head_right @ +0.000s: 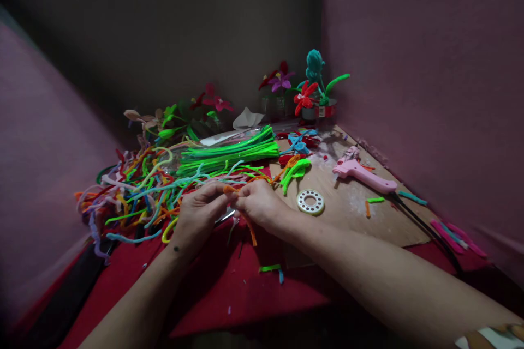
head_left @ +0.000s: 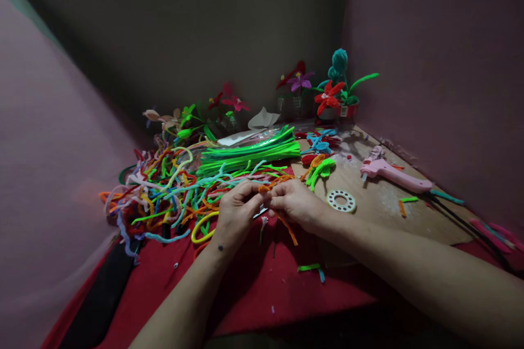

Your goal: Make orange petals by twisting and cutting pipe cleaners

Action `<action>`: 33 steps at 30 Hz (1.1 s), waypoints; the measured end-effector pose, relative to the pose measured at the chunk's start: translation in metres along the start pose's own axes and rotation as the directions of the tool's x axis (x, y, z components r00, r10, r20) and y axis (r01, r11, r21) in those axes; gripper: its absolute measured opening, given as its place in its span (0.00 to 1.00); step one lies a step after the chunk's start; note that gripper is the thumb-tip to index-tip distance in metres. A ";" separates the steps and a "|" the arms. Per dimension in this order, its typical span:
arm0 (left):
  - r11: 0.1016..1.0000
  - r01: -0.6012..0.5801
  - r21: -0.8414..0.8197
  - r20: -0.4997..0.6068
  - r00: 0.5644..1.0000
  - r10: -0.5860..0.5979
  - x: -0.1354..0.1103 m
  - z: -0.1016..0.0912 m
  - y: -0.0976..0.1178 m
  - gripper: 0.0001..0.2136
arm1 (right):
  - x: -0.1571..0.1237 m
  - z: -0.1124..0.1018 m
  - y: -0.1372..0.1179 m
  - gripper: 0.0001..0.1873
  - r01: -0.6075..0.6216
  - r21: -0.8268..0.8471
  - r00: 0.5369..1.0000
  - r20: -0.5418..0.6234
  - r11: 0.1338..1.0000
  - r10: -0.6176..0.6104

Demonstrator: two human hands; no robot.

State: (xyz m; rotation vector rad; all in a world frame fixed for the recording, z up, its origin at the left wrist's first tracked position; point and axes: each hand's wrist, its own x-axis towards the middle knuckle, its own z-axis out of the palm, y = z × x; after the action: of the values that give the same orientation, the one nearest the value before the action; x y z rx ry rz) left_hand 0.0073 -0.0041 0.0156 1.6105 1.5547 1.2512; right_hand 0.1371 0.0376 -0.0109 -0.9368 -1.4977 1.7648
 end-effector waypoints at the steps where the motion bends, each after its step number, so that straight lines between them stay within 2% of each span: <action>1: 0.994 -0.078 0.073 -0.034 0.996 0.080 -0.001 0.001 -0.001 0.03 | 0.000 0.000 0.000 0.09 0.006 0.004 1.000 -0.009 1.000 -0.006; 3: 0.971 -0.167 0.171 -0.043 0.983 0.177 -0.002 0.002 -0.002 0.05 | -0.001 0.001 0.000 0.09 0.010 0.012 1.000 -0.017 1.000 -0.009; 5: 0.966 -0.175 0.191 -0.040 0.982 0.185 -0.002 0.003 -0.001 0.05 | 0.000 0.001 0.001 0.09 0.006 0.015 1.000 -0.013 1.000 -0.006; 8: 0.970 -0.143 0.196 -0.106 0.980 0.166 -0.003 0.003 0.001 0.06 | 0.000 0.002 0.001 0.09 0.026 0.011 1.000 -0.002 1.000 -0.026; 11: 0.985 -0.066 0.156 -0.154 0.984 0.090 -0.002 0.002 0.002 0.07 | -0.001 0.004 0.001 0.09 0.040 0.012 0.999 0.002 0.999 -0.040; 14: 0.998 0.036 -0.041 -0.131 0.991 -0.041 0.000 0.000 0.001 0.09 | -0.003 0.004 -0.002 0.11 0.025 0.051 1.000 0.009 0.998 -0.026; 17: 0.954 0.110 -0.279 -0.066 0.989 -0.134 0.003 -0.002 -0.002 0.12 | -0.004 0.002 -0.008 0.11 0.017 0.178 1.000 -0.025 0.984 -0.012; 19: 0.912 0.210 -0.352 0.057 0.977 -0.203 0.005 -0.001 -0.005 0.14 | -0.004 0.001 -0.012 0.10 0.042 0.306 0.998 -0.063 0.951 -0.024; 22: 0.825 0.421 -0.378 0.313 0.897 -0.314 0.005 0.003 -0.009 0.14 | -0.002 0.000 -0.013 0.13 0.064 0.433 0.992 -0.122 0.899 -0.012; 24: 0.773 0.496 -0.395 0.418 0.847 -0.330 0.004 0.006 -0.013 0.13 | 0.000 -0.001 -0.011 0.12 0.056 0.461 0.991 -0.132 0.886 0.007; 28: 0.781 0.488 -0.390 0.413 0.851 -0.325 0.003 0.006 -0.017 0.12 | 0.004 -0.005 -0.005 0.11 0.073 0.461 0.994 -0.101 0.885 -0.029; 33: 0.848 0.475 -0.235 0.379 0.848 -0.371 0.002 0.002 -0.010 0.14 | 0.004 -0.009 -0.013 0.12 0.203 0.299 0.959 -0.252 0.932 -0.128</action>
State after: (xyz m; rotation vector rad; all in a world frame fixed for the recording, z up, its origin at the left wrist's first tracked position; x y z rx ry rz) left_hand 0.0044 0.0001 0.0061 1.1060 1.3246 0.8852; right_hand 0.1427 0.0473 0.0005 -0.7882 -1.0683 1.6512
